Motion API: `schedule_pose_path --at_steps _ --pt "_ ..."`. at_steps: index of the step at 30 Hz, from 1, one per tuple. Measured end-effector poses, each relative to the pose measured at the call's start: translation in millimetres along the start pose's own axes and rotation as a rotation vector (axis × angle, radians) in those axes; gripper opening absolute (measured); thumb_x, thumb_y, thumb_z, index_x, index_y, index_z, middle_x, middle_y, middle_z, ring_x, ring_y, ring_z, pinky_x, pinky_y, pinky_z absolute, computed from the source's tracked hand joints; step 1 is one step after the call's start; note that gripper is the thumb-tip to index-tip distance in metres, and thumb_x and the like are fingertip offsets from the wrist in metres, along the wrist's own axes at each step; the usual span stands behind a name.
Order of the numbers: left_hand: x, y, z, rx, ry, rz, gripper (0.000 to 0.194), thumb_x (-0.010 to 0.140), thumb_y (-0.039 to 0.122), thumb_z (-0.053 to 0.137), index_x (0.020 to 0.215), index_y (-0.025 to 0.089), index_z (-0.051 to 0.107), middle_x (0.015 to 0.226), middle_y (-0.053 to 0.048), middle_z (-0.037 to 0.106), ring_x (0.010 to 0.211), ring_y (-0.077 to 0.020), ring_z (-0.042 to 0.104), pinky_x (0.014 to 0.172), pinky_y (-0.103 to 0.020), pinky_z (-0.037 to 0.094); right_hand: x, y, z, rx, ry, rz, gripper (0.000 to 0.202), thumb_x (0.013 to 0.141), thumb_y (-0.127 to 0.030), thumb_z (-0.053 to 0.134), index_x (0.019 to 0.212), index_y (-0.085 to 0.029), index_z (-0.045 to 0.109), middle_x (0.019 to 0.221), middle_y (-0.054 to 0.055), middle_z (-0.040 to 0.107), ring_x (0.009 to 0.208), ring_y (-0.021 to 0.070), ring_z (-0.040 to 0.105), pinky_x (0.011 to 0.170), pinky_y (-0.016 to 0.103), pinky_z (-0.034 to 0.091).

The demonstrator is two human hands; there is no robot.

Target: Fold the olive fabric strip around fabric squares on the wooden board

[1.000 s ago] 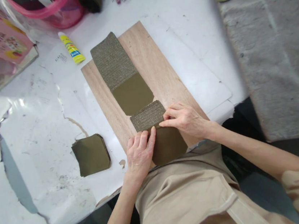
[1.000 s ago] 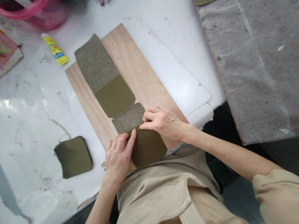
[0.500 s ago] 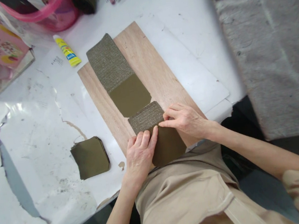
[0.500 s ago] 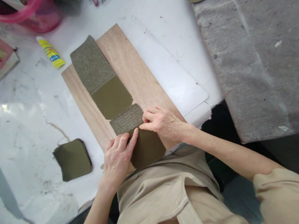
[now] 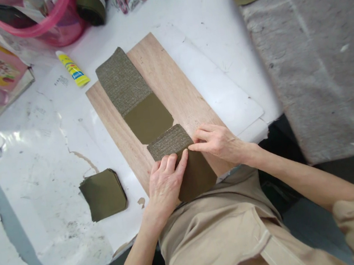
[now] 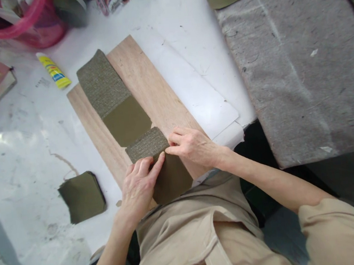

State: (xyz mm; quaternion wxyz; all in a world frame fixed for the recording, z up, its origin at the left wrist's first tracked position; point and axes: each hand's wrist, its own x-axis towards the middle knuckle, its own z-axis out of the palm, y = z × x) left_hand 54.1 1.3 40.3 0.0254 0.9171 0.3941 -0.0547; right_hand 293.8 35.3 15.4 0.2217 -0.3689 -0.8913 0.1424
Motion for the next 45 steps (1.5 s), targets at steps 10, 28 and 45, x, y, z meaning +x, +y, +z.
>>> schedule_pose_path --at_steps 10,28,45 --pt "3.2 1.1 -3.0 0.008 -0.030 -0.001 0.058 0.090 0.006 0.045 0.146 0.019 0.038 0.112 -0.011 0.056 0.101 -0.0239 0.052 0.082 -0.036 0.045 -1.9 2.1 -0.2 -0.002 0.014 0.027 0.026 0.099 -0.020 0.046 0.103 -0.018 0.071 0.091 0.007 0.064 0.091 0.0172 0.052 0.076 0.028 0.047" --pt "19.0 9.7 -15.7 0.119 -0.105 -0.022 0.062 0.091 0.011 0.050 0.148 0.028 0.034 0.099 -0.006 0.054 0.088 -0.0218 0.052 0.073 -0.034 0.044 -15.2 0.8 -3.0 -0.026 0.032 0.101 0.025 0.097 -0.018 0.050 0.114 -0.021 0.068 0.099 0.006 0.064 0.095 0.0172 0.052 0.082 0.029 0.046" --pt "-69.7 -14.0 29.6 -0.115 0.360 -0.360 0.024 0.092 0.018 0.058 0.114 0.020 0.064 0.107 -0.009 0.064 0.098 -0.0230 0.058 0.086 -0.036 0.048 -11.1 -17.8 -1.4 -0.085 0.039 0.258 0.022 0.095 -0.016 0.052 0.104 -0.023 0.071 0.100 0.005 0.066 0.097 0.0181 0.054 0.082 0.030 0.044"
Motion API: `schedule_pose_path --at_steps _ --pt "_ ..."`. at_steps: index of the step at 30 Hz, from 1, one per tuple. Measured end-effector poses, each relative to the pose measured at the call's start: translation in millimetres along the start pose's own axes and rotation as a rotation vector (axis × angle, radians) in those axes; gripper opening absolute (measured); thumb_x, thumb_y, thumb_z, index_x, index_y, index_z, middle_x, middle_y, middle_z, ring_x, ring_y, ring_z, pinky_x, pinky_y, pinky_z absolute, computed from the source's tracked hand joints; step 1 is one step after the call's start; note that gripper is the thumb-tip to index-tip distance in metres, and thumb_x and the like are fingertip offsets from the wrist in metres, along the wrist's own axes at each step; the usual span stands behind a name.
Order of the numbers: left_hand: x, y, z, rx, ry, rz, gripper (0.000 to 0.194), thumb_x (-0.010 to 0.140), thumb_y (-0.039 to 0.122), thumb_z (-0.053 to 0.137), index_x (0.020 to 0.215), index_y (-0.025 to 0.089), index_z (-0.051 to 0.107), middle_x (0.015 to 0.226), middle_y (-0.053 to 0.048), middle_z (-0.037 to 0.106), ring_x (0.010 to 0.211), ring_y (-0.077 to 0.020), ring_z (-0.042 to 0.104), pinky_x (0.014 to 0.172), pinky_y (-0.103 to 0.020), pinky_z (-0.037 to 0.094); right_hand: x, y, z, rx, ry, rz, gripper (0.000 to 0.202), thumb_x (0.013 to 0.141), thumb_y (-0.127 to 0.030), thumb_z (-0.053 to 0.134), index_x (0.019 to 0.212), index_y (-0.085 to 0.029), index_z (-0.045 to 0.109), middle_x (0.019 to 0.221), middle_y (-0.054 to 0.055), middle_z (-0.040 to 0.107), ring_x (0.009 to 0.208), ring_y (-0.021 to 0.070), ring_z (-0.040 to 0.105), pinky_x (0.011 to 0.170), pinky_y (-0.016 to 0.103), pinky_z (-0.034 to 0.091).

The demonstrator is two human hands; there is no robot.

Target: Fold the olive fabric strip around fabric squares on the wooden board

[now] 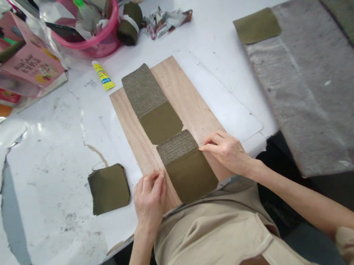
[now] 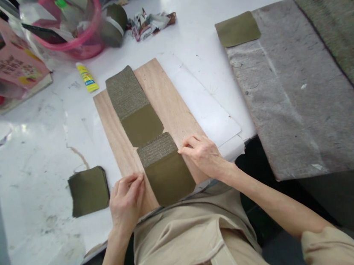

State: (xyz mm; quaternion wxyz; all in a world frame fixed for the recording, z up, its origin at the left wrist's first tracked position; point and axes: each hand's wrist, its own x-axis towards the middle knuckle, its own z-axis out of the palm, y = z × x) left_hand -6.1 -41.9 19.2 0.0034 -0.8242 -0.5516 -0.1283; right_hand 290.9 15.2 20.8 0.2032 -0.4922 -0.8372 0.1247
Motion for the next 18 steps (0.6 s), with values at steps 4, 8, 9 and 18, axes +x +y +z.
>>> schedule_pose_path --at_steps 4,8,9,18 --pt "-0.5 -5.5 -2.5 -0.068 0.073 -0.047 0.013 0.089 0.018 0.062 0.102 0.019 0.067 0.100 -0.008 0.064 0.093 -0.0215 0.058 0.085 -0.035 0.049 9.0 -11.3 -2.9 0.019 -0.041 0.046 0.013 0.095 -0.021 0.054 0.099 -0.020 0.067 0.097 0.005 0.065 0.097 0.0194 0.054 0.084 0.032 0.044" --pt "10.0 5.5 -1.3 -0.098 0.079 -0.008 0.013 0.090 0.018 0.061 0.101 0.019 0.067 0.097 -0.007 0.064 0.091 -0.0215 0.057 0.081 -0.035 0.048 18.8 -19.2 -5.0 -0.013 -0.139 0.041 0.009 0.090 -0.027 0.064 0.091 -0.018 0.064 0.095 0.005 0.064 0.097 0.0210 0.054 0.084 0.032 0.043" --pt "12.9 9.1 -0.4 -0.103 0.082 0.002 0.014 0.090 0.018 0.060 0.102 0.019 0.067 0.097 -0.007 0.064 0.091 -0.0215 0.057 0.081 -0.035 0.048 21.2 -19.9 -5.6 -0.018 -0.165 0.045 0.009 0.089 -0.027 0.065 0.090 -0.018 0.064 0.095 0.005 0.063 0.097 0.0211 0.054 0.083 0.032 0.043" --pt "27.5 22.7 9.0 -0.162 0.062 0.026 0.012 0.092 0.021 0.059 0.102 0.019 0.065 0.097 -0.007 0.063 0.091 -0.0215 0.055 0.081 -0.034 0.047 38.0 -18.5 -11.1 -0.007 -0.311 0.011 0.013 0.086 -0.023 0.068 0.080 -0.019 0.058 0.088 0.004 0.060 0.088 0.0191 0.051 0.077 0.030 0.039"
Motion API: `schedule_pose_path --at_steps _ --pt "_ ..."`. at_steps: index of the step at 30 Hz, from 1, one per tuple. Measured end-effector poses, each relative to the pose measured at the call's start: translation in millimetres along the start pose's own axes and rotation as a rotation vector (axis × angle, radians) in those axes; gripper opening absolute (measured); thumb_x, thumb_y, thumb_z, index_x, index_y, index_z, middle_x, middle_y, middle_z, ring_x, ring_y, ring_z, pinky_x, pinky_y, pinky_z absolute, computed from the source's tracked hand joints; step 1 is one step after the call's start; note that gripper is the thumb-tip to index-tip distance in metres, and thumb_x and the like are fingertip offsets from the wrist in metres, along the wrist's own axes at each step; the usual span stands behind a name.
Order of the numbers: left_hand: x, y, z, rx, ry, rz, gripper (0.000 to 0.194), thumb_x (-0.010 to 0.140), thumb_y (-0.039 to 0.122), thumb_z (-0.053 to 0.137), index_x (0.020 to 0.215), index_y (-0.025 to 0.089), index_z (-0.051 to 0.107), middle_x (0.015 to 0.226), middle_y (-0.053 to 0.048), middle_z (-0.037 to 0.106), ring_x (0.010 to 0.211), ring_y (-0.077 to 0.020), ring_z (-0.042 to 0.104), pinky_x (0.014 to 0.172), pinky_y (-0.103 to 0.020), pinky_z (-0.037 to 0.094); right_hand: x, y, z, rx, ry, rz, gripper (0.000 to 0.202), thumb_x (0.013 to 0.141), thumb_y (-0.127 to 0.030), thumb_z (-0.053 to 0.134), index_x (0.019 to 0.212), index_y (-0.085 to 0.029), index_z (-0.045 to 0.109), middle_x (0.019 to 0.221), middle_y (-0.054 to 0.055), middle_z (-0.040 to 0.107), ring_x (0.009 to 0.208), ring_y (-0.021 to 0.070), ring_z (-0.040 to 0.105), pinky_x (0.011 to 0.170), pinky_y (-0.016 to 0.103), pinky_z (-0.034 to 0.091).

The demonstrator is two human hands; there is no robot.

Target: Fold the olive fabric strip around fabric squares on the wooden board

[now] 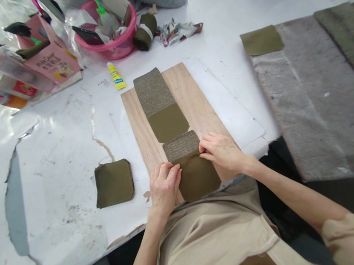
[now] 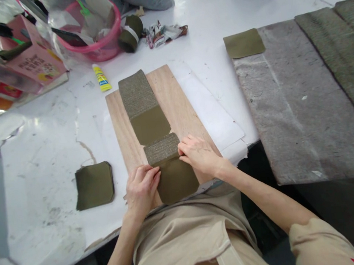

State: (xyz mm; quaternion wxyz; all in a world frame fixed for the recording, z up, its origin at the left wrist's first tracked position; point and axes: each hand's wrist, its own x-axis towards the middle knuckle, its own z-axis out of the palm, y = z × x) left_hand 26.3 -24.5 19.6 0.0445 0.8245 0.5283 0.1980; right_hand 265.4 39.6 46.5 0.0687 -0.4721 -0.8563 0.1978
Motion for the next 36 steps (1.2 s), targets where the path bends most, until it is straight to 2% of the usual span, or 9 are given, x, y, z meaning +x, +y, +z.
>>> schedule_pose_path --at_steps 7,11,15,18,23,25,29,33,36 --pt "4.7 -2.4 -2.7 -0.080 0.003 -0.053 0.018 0.091 0.023 0.059 0.109 0.019 0.062 0.101 -0.008 0.061 0.096 -0.0221 0.055 0.084 -0.036 0.049 -8.6 0.0 3.8 0.016 0.086 -0.159 0.009 0.091 -0.016 0.055 0.083 -0.019 0.056 0.087 0.004 0.061 0.087 0.0184 0.050 0.078 0.030 0.039" --pt "16.2 0.6 -5.0 -0.075 -0.086 0.000 0.027 0.092 0.021 0.057 0.119 0.020 0.060 0.106 -0.008 0.062 0.100 -0.0231 0.054 0.087 -0.037 0.047 -11.1 7.2 7.6 0.184 0.085 -0.117 0.006 0.088 -0.014 0.058 0.086 -0.019 0.057 0.083 0.001 0.062 0.084 0.0165 0.055 0.074 0.027 0.041" --pt "28.9 6.0 -1.4 -0.009 -0.162 0.058 0.018 0.094 0.030 0.056 0.106 0.020 0.065 0.091 -0.006 0.063 0.090 -0.0228 0.055 0.077 -0.036 0.045 -9.1 12.3 12.1 0.317 0.087 -0.092 0.008 0.089 -0.016 0.058 0.095 -0.020 0.061 0.091 0.002 0.066 0.086 0.0159 0.059 0.077 0.027 0.044" --pt "33.0 8.0 2.6 -0.034 -0.146 0.040 0.018 0.095 0.033 0.054 0.097 0.020 0.065 0.086 -0.005 0.061 0.086 -0.0216 0.055 0.076 -0.035 0.045 -8.7 14.5 15.7 0.395 0.087 -0.063 0.012 0.091 -0.017 0.058 0.100 -0.020 0.063 0.093 0.001 0.067 0.084 0.0147 0.061 0.075 0.027 0.045" --pt "34.5 9.2 6.1 -0.150 -0.058 -0.024 0.020 0.094 0.031 0.056 0.109 0.020 0.063 0.102 -0.007 0.061 0.096 -0.0218 0.054 0.084 -0.035 0.047 -6.2 14.0 16.3 0.568 0.131 -0.069 0.011 0.092 -0.019 0.057 0.100 -0.021 0.066 0.096 0.001 0.069 0.088 0.0139 0.064 0.079 0.026 0.048" --pt "36.3 9.6 7.2 -0.178 -0.052 -0.028 0.017 0.095 0.030 0.055 0.104 0.020 0.065 0.101 -0.007 0.061 0.097 -0.0214 0.054 0.084 -0.035 0.047 -3.6 12.6 14.9 0.624 0.141 -0.074 0.011 0.092 -0.020 0.057 0.098 -0.021 0.066 0.095 0.001 0.070 0.089 0.0135 0.064 0.080 0.025 0.048" --pt "41.2 9.9 7.1 -0.228 -0.113 -0.031 0.020 0.097 0.027 0.049 0.086 0.020 0.063 0.086 -0.004 0.062 0.086 -0.0192 0.054 0.078 -0.033 0.044 0.3 10.6 14.1 0.571 0.127 -0.051 0.014 0.093 -0.017 0.055 0.100 -0.020 0.066 0.098 0.002 0.070 0.090 0.0141 0.065 0.081 0.026 0.048" --pt "41.6 9.2 1.7 -0.358 -0.164 -0.055 0.022 0.098 0.029 0.048 0.084 0.019 0.062 0.081 -0.003 0.063 0.081 -0.0177 0.055 0.076 -0.032 0.043 0.4 8.9 15.1 0.459 0.112 0.005 0.018 0.093 -0.016 0.052 0.103 -0.019 0.066 0.099 0.003 0.071 0.089 0.0153 0.065 0.080 0.028 0.048" --pt "37.1 6.3 -6.5 -0.515 -0.149 -0.160 0.022 0.097 0.032 0.051 0.083 0.019 0.063 0.081 -0.002 0.064 0.078 -0.0155 0.057 0.073 -0.028 0.043 -1.3 6.0 12.5 0.419 0.121 0.024 0.019 0.094 -0.016 0.049 0.104 -0.019 0.064 0.101 0.003 0.071 0.089 0.0155 0.065 0.080 0.027 0.048"
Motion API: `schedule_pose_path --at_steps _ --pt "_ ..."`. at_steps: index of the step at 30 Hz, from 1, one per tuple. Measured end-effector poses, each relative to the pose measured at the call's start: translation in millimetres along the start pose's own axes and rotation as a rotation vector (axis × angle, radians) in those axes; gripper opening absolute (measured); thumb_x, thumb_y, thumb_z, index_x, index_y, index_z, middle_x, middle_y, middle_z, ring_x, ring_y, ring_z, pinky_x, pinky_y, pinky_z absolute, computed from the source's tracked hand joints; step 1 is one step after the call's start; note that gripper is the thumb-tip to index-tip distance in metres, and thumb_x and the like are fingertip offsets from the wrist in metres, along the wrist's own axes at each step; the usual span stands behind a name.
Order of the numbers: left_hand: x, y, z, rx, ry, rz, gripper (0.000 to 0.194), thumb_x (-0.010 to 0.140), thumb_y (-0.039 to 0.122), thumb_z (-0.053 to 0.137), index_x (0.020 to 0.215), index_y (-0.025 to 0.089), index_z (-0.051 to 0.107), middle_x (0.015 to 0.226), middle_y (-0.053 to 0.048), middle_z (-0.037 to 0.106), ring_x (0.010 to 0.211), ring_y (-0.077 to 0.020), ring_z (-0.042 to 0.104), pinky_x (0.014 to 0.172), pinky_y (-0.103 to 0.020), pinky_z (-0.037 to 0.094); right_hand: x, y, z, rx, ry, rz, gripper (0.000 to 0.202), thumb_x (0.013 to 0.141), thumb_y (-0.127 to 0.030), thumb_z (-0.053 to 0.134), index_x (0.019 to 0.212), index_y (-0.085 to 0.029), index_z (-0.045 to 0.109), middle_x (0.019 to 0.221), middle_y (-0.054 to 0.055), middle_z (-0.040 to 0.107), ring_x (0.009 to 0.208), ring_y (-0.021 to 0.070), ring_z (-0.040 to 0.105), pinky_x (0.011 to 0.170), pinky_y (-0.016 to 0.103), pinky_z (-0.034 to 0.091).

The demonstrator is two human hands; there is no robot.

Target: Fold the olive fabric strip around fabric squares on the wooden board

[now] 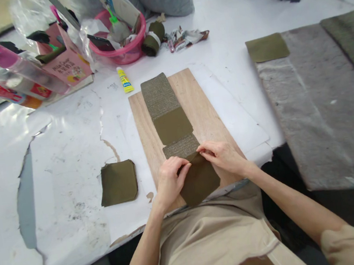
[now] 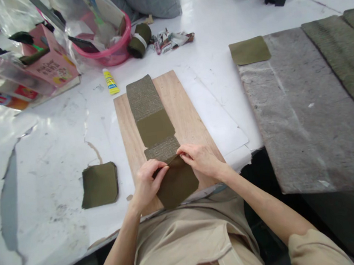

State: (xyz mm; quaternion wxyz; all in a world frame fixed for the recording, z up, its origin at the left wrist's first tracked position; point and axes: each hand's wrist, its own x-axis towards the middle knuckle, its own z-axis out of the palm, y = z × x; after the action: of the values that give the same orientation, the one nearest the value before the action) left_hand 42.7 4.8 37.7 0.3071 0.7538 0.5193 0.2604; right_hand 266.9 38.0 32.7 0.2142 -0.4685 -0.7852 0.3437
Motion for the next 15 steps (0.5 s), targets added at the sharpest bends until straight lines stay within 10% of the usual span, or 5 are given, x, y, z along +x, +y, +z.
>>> schedule_pose_path --at_steps 9,15 --pt "-42.7 -36.8 -61.4 -0.283 0.465 -0.440 0.023 0.090 0.040 0.060 0.088 0.018 0.066 0.075 0.001 0.064 0.067 -0.0112 0.056 0.062 -0.021 0.043 -8.1 2.7 8.9 -0.197 0.057 -0.052 0.019 0.097 -0.028 0.047 0.103 -0.024 0.064 0.104 0.004 0.070 0.082 0.0179 0.068 0.071 0.029 0.049" --pt "-81.7 -96.9 -100.7 0.169 0.714 -0.629 0.018 0.090 0.033 0.056 0.095 0.019 0.066 0.082 -0.003 0.070 0.073 -0.0160 0.063 0.070 -0.026 0.047 -4.5 17.3 20.0 -0.291 0.116 -0.119 0.027 0.097 -0.041 0.042 0.099 -0.027 0.065 0.100 0.000 0.071 0.076 0.0159 0.069 0.064 0.028 0.049"
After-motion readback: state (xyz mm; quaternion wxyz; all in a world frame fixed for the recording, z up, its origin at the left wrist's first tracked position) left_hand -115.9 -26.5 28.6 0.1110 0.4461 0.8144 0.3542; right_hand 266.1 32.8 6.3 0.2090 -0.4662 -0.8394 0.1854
